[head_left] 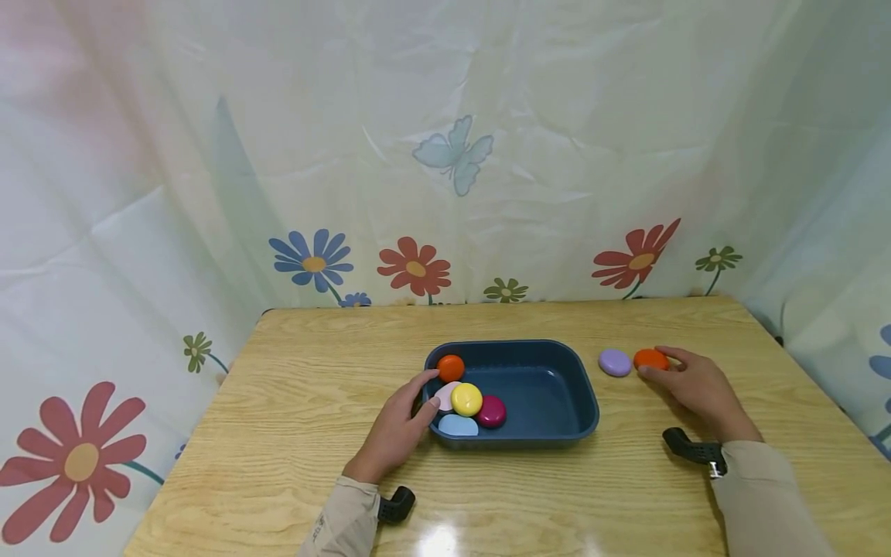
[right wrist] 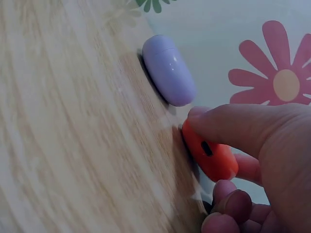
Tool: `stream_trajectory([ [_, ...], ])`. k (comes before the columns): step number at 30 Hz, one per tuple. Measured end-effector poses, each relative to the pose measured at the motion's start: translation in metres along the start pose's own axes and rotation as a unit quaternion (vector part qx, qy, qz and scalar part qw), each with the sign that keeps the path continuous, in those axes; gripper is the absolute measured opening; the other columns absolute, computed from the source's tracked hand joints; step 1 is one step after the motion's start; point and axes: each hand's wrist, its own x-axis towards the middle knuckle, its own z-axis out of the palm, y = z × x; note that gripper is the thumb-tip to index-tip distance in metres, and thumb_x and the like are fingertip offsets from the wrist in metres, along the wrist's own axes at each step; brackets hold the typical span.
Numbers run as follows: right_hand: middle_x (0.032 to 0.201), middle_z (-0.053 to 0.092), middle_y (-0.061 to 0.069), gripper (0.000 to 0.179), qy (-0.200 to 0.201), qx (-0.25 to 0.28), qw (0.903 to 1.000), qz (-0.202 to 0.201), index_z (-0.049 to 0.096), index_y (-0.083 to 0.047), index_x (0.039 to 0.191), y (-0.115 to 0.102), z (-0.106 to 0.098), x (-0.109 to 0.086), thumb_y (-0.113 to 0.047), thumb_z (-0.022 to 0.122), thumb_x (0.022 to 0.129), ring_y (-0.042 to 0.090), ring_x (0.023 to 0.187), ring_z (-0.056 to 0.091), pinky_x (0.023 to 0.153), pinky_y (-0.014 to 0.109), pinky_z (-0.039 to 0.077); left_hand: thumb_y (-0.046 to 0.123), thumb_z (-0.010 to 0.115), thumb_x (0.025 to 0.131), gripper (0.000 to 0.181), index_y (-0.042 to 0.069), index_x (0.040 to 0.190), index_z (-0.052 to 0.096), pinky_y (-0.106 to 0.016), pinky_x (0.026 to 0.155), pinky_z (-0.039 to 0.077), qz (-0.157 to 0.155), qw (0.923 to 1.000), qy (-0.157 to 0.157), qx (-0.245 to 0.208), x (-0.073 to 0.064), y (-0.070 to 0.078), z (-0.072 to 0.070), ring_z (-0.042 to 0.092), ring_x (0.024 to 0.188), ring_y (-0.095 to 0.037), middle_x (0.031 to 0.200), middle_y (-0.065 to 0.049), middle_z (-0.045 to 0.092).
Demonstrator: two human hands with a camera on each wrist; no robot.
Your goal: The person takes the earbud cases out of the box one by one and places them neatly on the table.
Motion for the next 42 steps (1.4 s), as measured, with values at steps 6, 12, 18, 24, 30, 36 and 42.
stream_trajectory([
  [6, 0.124, 0.05, 0.039, 0.089, -0.001, -0.036, 0.9993, 0.006, 0.037, 0.014, 0.146, -0.004, -0.002, 0.001, -0.057, 0.057, 0.097, 0.043, 0.098, 0.051, 0.078, 0.05, 0.045, 0.043, 0.049, 0.105, 0.049, 0.027, 0.152, 0.044, -0.05, 0.116, 0.031, 0.002, 1.0, -0.001, -0.004, 0.0, 0.001, 0.0, 0.037, 0.143, -0.021, 0.154, 0.005, 0.042],
  [12, 0.123, 0.051, 0.039, 0.091, -0.007, -0.039, 0.9992, 0.009, 0.033, 0.016, 0.146, -0.005, -0.002, 0.001, -0.058, 0.055, 0.097, 0.043, 0.098, 0.052, 0.08, 0.052, 0.046, 0.044, 0.049, 0.105, 0.049, 0.029, 0.151, 0.044, -0.05, 0.116, 0.032, 0.0, 1.0, 0.001, -0.004, 0.0, -0.001, 0.0, 0.038, 0.142, -0.02, 0.154, 0.006, 0.042],
  [18, 0.119, 0.054, 0.036, 0.095, -0.008, -0.016, 0.9998, 0.002, 0.026, 0.018, 0.147, -0.004, -0.002, -0.003, -0.058, 0.054, 0.098, 0.037, 0.094, 0.054, 0.073, 0.041, 0.048, 0.042, 0.049, 0.105, 0.048, 0.03, 0.151, 0.045, -0.05, 0.116, 0.031, 0.0, 1.0, 0.003, -0.009, -0.001, -0.001, 0.001, 0.038, 0.142, -0.02, 0.154, 0.007, 0.042],
  [24, 0.094, 0.056, 0.018, 0.085, 0.026, 0.062, 0.9976, 0.013, 0.028, 0.014, 0.149, 0.002, 0.003, -0.005, -0.053, 0.048, 0.102, 0.022, 0.071, 0.054, 0.056, 0.029, 0.048, 0.046, 0.047, 0.105, 0.05, 0.03, 0.152, 0.044, -0.049, 0.116, 0.031, 0.003, 1.0, 0.002, -0.006, 0.0, -0.002, 0.001, 0.038, 0.142, -0.019, 0.154, 0.007, 0.042],
  [30, 0.087, 0.057, 0.003, 0.066, 0.085, 0.195, 0.9764, 0.04, 0.041, 0.008, 0.144, 0.001, 0.003, -0.009, -0.042, 0.051, 0.104, 0.013, 0.065, 0.058, 0.058, 0.027, 0.057, 0.044, 0.048, 0.105, 0.049, 0.03, 0.151, 0.044, -0.049, 0.116, 0.031, 0.001, 1.0, 0.001, 0.001, 0.002, 0.0, 0.0, 0.038, 0.142, -0.02, 0.154, 0.007, 0.042],
  [36, 0.092, 0.059, -0.003, 0.049, 0.1, 0.319, 0.9398, 0.069, 0.05, -0.003, 0.134, 0.0, 0.0, -0.009, -0.038, 0.059, 0.101, 0.012, 0.07, 0.058, 0.06, 0.025, 0.057, 0.043, 0.048, 0.105, 0.048, 0.03, 0.151, 0.045, -0.048, 0.116, 0.031, 0.003, 1.0, 0.002, 0.003, 0.002, 0.0, -0.001, 0.038, 0.142, -0.019, 0.153, 0.006, 0.042],
  [42, 0.095, 0.063, -0.002, 0.038, 0.073, 0.352, 0.9325, 0.031, 0.057, -0.013, 0.128, -0.007, -0.001, -0.009, -0.038, 0.061, 0.1, 0.011, 0.074, 0.061, 0.063, 0.022, 0.056, 0.044, 0.048, 0.105, 0.049, 0.029, 0.151, 0.045, -0.048, 0.116, 0.031, 0.002, 1.0, 0.002, -0.002, 0.001, 0.0, -0.001, 0.038, 0.142, -0.019, 0.153, 0.007, 0.042],
])
